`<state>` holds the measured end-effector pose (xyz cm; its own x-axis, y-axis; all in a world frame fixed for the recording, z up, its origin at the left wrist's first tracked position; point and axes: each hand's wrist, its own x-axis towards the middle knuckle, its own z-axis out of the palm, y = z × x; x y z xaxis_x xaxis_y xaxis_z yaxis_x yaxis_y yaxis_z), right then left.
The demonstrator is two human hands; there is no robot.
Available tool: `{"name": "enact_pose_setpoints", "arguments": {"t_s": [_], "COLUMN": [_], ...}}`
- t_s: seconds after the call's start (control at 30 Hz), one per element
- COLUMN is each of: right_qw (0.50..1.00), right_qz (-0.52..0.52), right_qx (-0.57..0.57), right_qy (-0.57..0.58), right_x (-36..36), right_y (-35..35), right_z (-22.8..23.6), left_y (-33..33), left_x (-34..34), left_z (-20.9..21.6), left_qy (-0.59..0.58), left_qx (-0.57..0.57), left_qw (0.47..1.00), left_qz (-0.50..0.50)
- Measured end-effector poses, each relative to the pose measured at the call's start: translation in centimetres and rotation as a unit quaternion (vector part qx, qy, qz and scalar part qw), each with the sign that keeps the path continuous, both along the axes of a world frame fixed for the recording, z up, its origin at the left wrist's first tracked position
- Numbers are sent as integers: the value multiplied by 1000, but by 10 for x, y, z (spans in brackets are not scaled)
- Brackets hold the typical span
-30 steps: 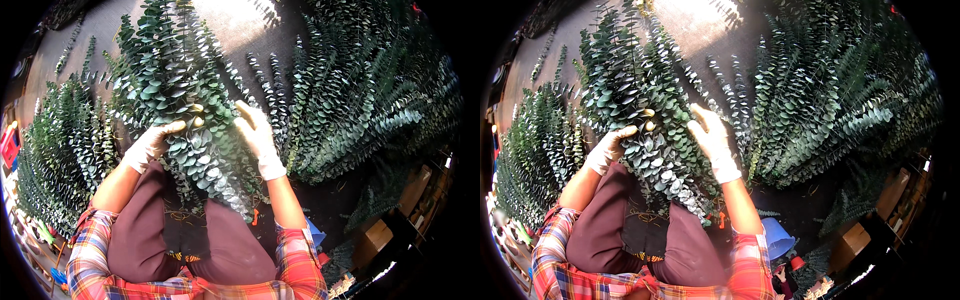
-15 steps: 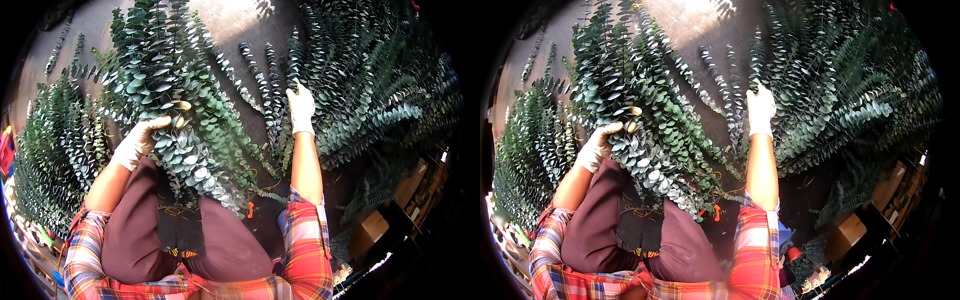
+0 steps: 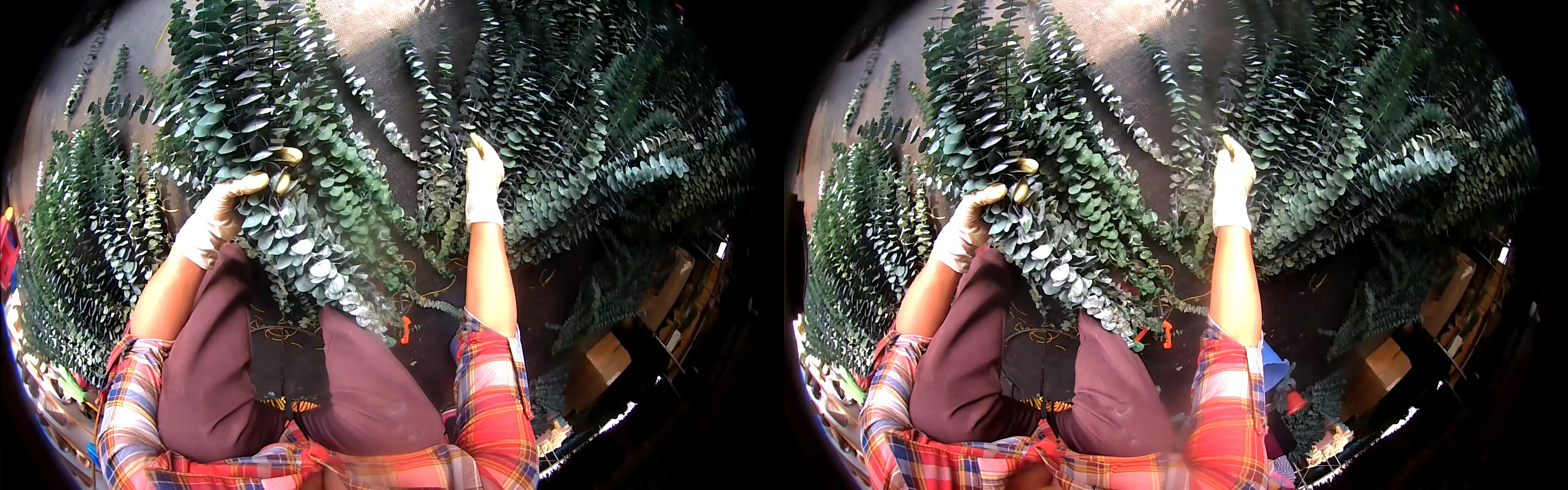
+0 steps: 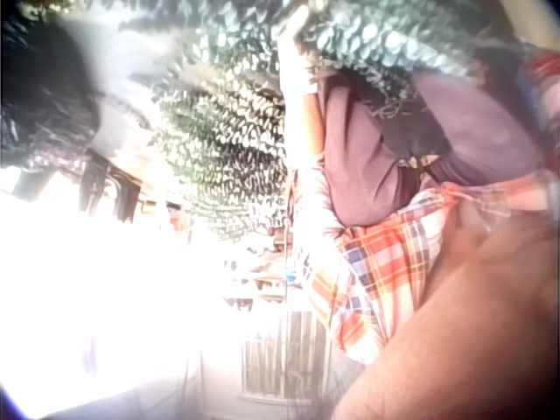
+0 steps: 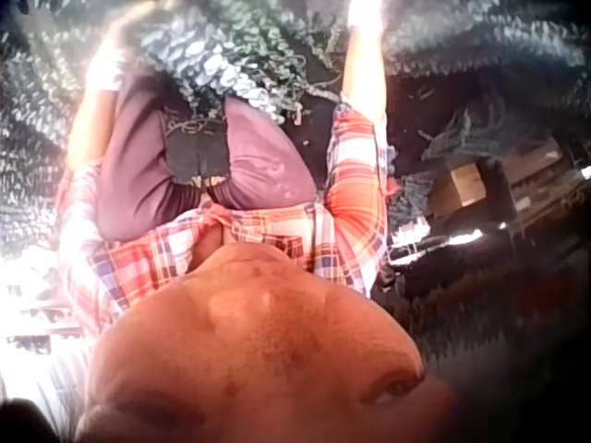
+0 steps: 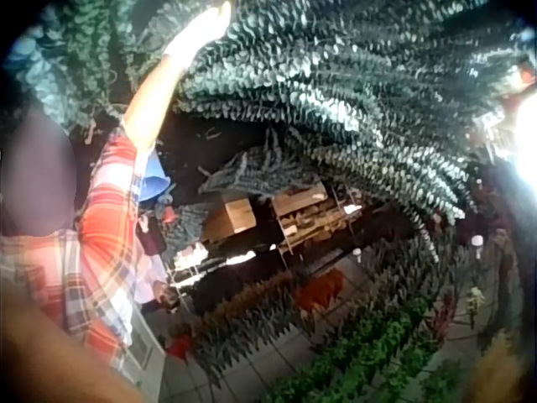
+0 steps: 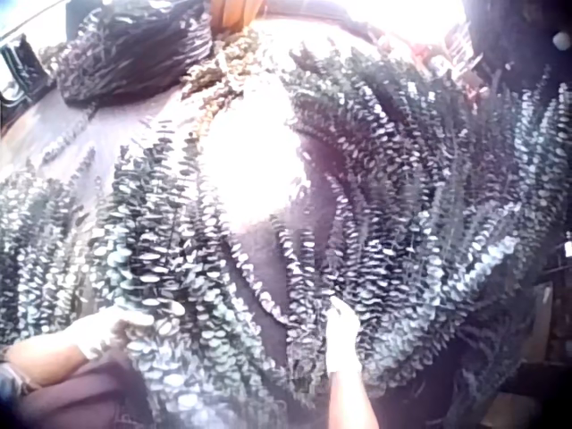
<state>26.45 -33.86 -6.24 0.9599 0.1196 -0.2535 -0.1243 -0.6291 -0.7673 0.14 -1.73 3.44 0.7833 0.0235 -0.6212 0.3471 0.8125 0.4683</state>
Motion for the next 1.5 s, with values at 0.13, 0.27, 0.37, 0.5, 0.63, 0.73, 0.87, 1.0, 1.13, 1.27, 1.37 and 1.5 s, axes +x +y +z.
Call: {"name": "enact_pose_setpoints", "arguments": {"t_s": [0.13,0.27,0.37,0.5,0.63,0.73,0.87,1.0,1.13,1.27,1.37,1.5], "right_qw": [924,920,948,982,948,902,890,864,882,912,901,977], "right_qz": [172,194,206,143,172,120,-9,-39,-51,-31,48,139], "right_qx": [-336,-341,-194,2,140,294,364,442,420,363,335,61], "right_qy": [-66,17,-146,127,227,292,275,239,207,187,272,147], "right_x": [-4,3,-16,-46,-74,-81,-54,-18,-10,-24,-69,-113], "right_y": [14,40,40,97,126,139,125,79,66,79,125,158], "right_z": [4,10,-2,44,53,63,60,71,77,81,77,36], "left_y": [1,5,2,5,-10,-21,-21,-16,-14,-20,-18,-23], "left_x": [-1,-13,-5,-3,14,36,45,29,15,28,14,20], "left_z": [0,-17,-19,-17,-40,-45,-51,-30,-17,1,-52,-38], "left_qy": [-7,-33,-60,-64,14,5,-48,-89,-109,-124,0,-40], "left_qx": [16,-62,-92,-94,-83,-148,-188,-169,-124,-54,-107,-146], "left_qw": [1000,998,994,993,996,989,981,981,986,988,992,988], "left_qz": [-8,-3,-20,-37,-21,-26,-23,-11,-20,-75,-66,-22]}}
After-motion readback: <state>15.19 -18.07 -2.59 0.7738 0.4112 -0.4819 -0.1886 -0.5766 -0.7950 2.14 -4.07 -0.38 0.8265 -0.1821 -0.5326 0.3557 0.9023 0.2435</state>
